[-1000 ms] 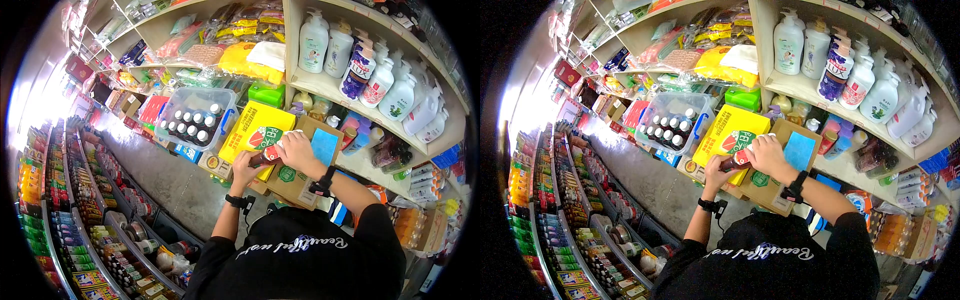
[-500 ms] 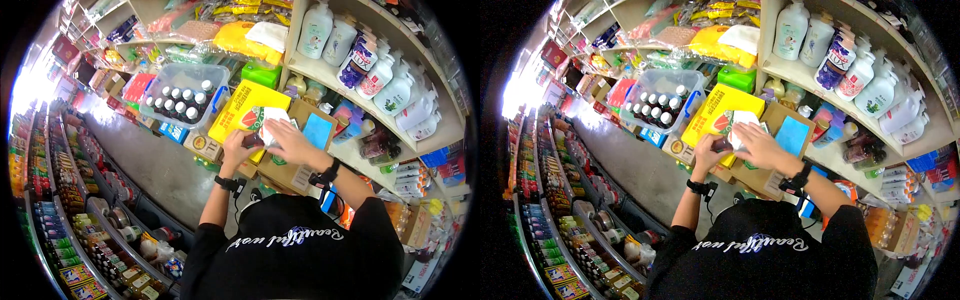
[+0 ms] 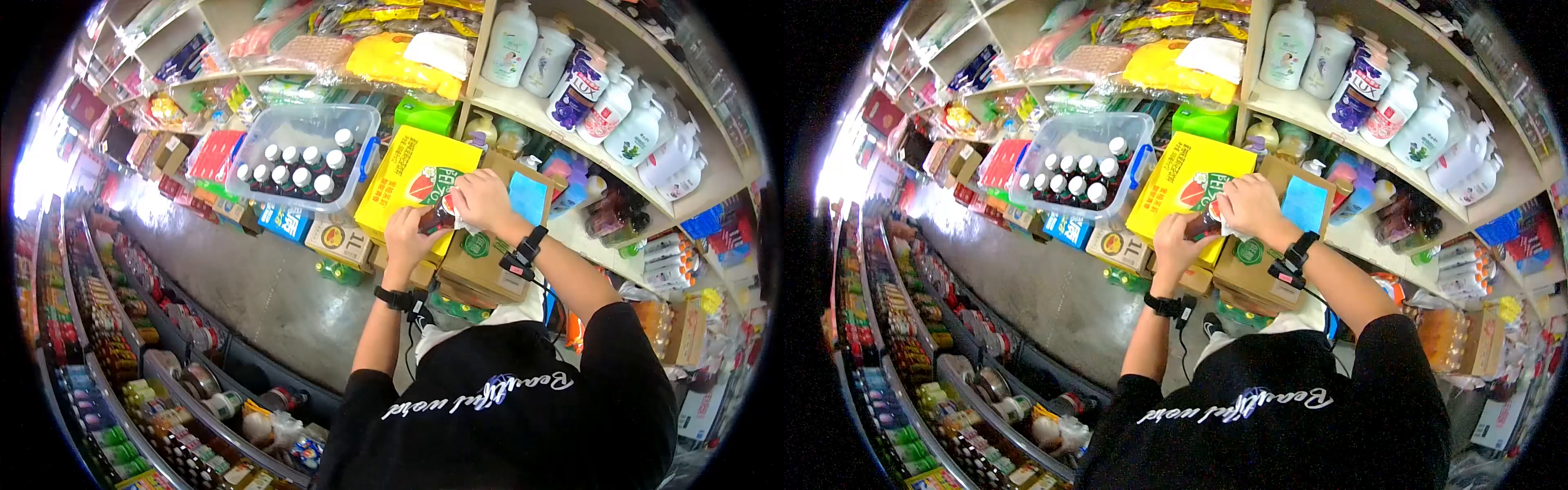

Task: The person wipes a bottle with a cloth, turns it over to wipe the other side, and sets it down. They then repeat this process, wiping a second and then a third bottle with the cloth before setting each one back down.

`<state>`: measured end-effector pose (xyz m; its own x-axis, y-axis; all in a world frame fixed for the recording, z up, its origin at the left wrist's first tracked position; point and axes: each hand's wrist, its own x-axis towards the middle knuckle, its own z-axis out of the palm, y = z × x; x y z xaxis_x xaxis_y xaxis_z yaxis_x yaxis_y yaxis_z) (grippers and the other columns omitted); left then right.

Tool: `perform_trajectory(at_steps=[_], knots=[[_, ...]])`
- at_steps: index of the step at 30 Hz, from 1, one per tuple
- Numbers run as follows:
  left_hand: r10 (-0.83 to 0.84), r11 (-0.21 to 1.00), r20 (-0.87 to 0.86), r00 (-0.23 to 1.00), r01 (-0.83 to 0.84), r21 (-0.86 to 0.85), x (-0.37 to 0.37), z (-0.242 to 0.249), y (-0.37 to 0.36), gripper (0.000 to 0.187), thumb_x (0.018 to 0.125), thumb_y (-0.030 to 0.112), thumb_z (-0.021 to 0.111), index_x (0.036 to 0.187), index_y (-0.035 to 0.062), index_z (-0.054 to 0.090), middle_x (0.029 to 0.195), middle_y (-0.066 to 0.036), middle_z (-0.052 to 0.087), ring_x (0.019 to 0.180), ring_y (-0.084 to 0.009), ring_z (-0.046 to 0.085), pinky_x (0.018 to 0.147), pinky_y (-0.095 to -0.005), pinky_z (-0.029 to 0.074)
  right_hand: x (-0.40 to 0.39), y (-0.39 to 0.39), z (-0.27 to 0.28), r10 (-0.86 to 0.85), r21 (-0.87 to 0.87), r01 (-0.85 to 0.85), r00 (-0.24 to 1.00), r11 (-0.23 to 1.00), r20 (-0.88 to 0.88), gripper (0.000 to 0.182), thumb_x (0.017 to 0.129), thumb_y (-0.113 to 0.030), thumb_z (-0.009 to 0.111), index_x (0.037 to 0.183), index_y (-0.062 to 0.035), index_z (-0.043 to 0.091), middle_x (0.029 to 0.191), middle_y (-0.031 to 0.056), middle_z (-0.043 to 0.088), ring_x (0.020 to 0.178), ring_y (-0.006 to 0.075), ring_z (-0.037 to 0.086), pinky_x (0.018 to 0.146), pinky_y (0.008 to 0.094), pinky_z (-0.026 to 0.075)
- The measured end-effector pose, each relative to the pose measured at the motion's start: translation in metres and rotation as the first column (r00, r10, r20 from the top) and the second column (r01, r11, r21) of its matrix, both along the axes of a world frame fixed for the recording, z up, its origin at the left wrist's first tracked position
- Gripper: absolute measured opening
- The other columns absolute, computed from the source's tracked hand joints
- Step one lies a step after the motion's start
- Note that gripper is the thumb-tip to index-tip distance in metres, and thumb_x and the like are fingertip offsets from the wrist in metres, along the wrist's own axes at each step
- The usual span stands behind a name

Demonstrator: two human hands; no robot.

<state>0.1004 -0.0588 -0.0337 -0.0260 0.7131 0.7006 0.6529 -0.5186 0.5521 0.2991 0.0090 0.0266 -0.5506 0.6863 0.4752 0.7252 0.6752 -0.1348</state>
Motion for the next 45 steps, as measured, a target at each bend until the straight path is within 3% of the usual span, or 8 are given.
perform_trajectory(at_steps=[9,18,21,22,26,30,38,45], knots=[[-0.031,0.998,-0.003,1.0,0.031,-0.049,-0.009,-0.004,-0.002,0.057,0.06,0.029,0.101,0.104,0.0041,0.074,0.086,-0.012,0.066,0.079,-0.0316,0.067,0.07,-0.0402,0.054,-0.012,-0.007,0.0,-0.079,-0.023,0.078,0.996,0.997,-0.043,0.024,0.092,-0.027,0.062,0.081,-0.0063,0.07,0.08,0.014,0.071,0.082,0.0333,0.066,0.087,0.0452,0.049],[-0.016,0.998,0.002,1.0,0.017,-0.066,-0.005,-0.003,-0.003,0.056,0.06,0.026,0.101,0.105,0.0059,0.075,0.086,-0.011,0.067,0.08,-0.03,0.068,0.072,-0.0393,0.055,-0.007,-0.008,-0.002,-0.104,-0.083,0.101,0.994,0.991,-0.026,0.034,0.096,-0.032,0.056,0.088,-0.0023,0.072,0.089,0.0176,0.076,0.091,0.0333,0.069,0.092,0.0453,0.048],[-0.003,0.995,-0.05,0.999,-0.002,-0.098,-0.004,-0.002,-0.004,0.055,0.061,0.025,0.101,0.105,0.0062,0.075,0.089,-0.011,0.068,0.083,-0.0298,0.069,0.074,-0.0387,0.056,-0.004,-0.009,-0.008,-0.098,0.045,0.102,0.992,0.994,-0.076,0.029,0.095,-0.029,0.06,0.085,-0.0036,0.07,0.085,0.0163,0.073,0.085,0.034,0.067,0.087,0.0465,0.049],[-0.003,0.992,-0.06,0.998,-0.004,-0.127,-0.004,0.0,-0.005,0.054,0.061,0.025,0.101,0.106,0.0064,0.075,0.091,-0.011,0.069,0.086,-0.0298,0.07,0.076,-0.0383,0.056,-0.004,-0.011,-0.007,-0.116,-0.01,0.115,0.991,0.993,-0.066,0.032,0.095,-0.031,0.057,0.086,-0.0036,0.071,0.088,0.0168,0.074,0.088,0.0341,0.068,0.09,0.0463,0.049],[0.014,0.979,0.006,1.0,-0.012,-0.204,0.001,0.006,-0.007,0.056,0.061,0.028,0.1,0.106,0.0066,0.076,0.09,-0.011,0.07,0.087,-0.0303,0.07,0.078,-0.0395,0.056,-0.007,-0.005,-0.002,-0.149,-0.107,0.147,0.989,0.983,-0.009,0.039,0.096,-0.035,0.055,0.088,-0.002,0.075,0.091,0.0185,0.076,0.094,0.0343,0.069,0.092,0.0473,0.049],[0.035,0.986,-0.022,0.999,-0.038,-0.165,0.001,-0.002,-0.003,0.054,0.064,0.034,0.099,0.105,0.0075,0.076,0.09,-0.009,0.07,0.088,-0.0289,0.07,0.079,-0.0381,0.057,-0.007,-0.003,-0.007,-0.137,-0.074,0.136,0.99,0.988,-0.017,0.04,0.095,-0.035,0.054,0.092,-0.0018,0.076,0.092,0.0174,0.077,0.094,0.0343,0.069,0.092,0.0481,0.048],[0.048,0.974,-0.056,0.997,-0.059,-0.217,0.0,-0.001,-0.001,0.054,0.064,0.034,0.099,0.108,0.0107,0.078,0.091,-0.008,0.07,0.088,-0.0283,0.069,0.079,-0.039,0.056,-0.006,-0.003,-0.005,-0.158,-0.015,0.158,0.987,0.987,0.01,0.034,0.094,-0.032,0.057,0.088,-0.0038,0.074,0.087,0.0158,0.076,0.09,0.0328,0.07,0.091,0.0463,0.048],[-0.002,0.994,-0.052,0.999,-0.003,-0.107,-0.003,-0.008,0.001,0.057,0.064,0.037,0.098,0.11,0.01,0.078,0.088,-0.009,0.067,0.08,-0.0293,0.067,0.073,-0.0402,0.055,-0.006,-0.008,0.003,-0.132,0.029,0.133,0.991,0.991,-0.034,0.022,0.089,-0.026,0.062,0.083,-0.0056,0.069,0.081,0.0142,0.072,0.086,0.0336,0.067,0.087,0.0457,0.049]])
